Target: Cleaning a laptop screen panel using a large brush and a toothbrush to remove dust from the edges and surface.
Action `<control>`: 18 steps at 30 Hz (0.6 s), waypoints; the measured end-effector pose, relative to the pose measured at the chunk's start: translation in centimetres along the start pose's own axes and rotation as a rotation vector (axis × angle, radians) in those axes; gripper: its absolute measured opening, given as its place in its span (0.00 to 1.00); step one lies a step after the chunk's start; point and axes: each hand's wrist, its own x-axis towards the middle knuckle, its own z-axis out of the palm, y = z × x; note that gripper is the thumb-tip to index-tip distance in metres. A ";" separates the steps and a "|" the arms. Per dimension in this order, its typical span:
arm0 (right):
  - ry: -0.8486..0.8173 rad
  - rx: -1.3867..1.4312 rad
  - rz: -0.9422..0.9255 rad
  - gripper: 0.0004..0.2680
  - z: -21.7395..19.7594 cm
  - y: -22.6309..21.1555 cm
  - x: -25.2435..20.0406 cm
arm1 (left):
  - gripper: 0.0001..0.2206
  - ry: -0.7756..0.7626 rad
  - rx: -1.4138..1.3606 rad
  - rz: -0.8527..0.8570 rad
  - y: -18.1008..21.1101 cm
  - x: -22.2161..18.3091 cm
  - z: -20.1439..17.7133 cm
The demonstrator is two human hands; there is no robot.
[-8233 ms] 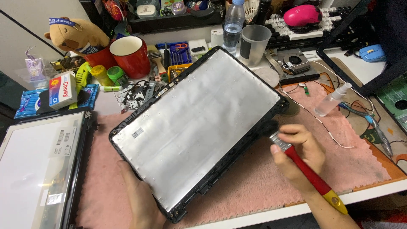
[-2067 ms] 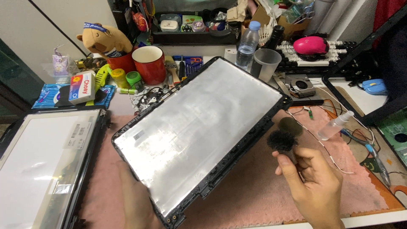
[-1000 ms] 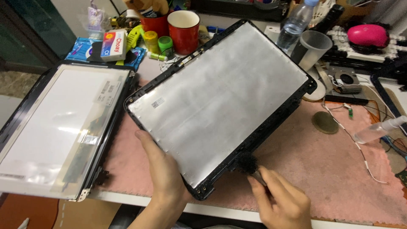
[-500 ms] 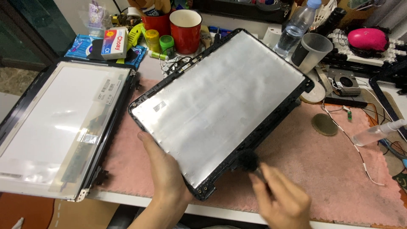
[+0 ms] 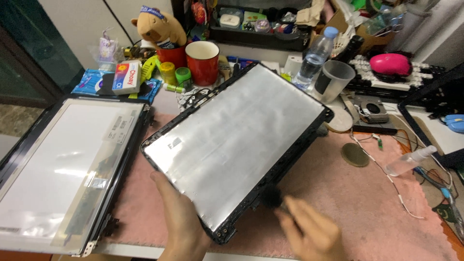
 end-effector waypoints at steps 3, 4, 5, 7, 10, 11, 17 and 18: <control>-0.004 0.028 -0.006 0.10 -0.4 -1.1 0.9 | 0.45 -0.005 0.002 -0.002 -0.1 -0.1 0.0; -0.003 0.056 -0.017 0.09 -0.5 -1.9 1.5 | 0.45 -0.009 0.000 -0.001 -0.1 -0.1 -0.1; -0.001 0.084 -0.027 0.09 -0.7 -2.7 2.1 | 0.46 -0.013 -0.001 0.000 -0.1 -0.1 -0.1; 0.006 0.136 -0.039 0.09 -0.9 -4.3 3.0 | 0.46 -0.023 0.005 -0.001 -0.2 0.0 -0.1; 0.007 -0.078 0.113 0.10 -1.6 0.3 3.9 | 0.46 -0.016 0.006 0.037 -0.5 0.0 -0.3; 0.008 -0.076 0.112 0.10 -2.1 0.0 4.7 | 0.46 -0.016 0.005 0.039 -0.4 -0.1 -0.3; -0.058 0.293 0.551 0.15 -5.7 1.0 6.7 | 0.44 -0.015 0.022 0.038 -0.1 0.2 -0.1; -0.105 0.399 0.671 0.16 -6.2 1.3 6.9 | 0.45 -0.022 0.025 0.054 -0.1 0.3 -0.2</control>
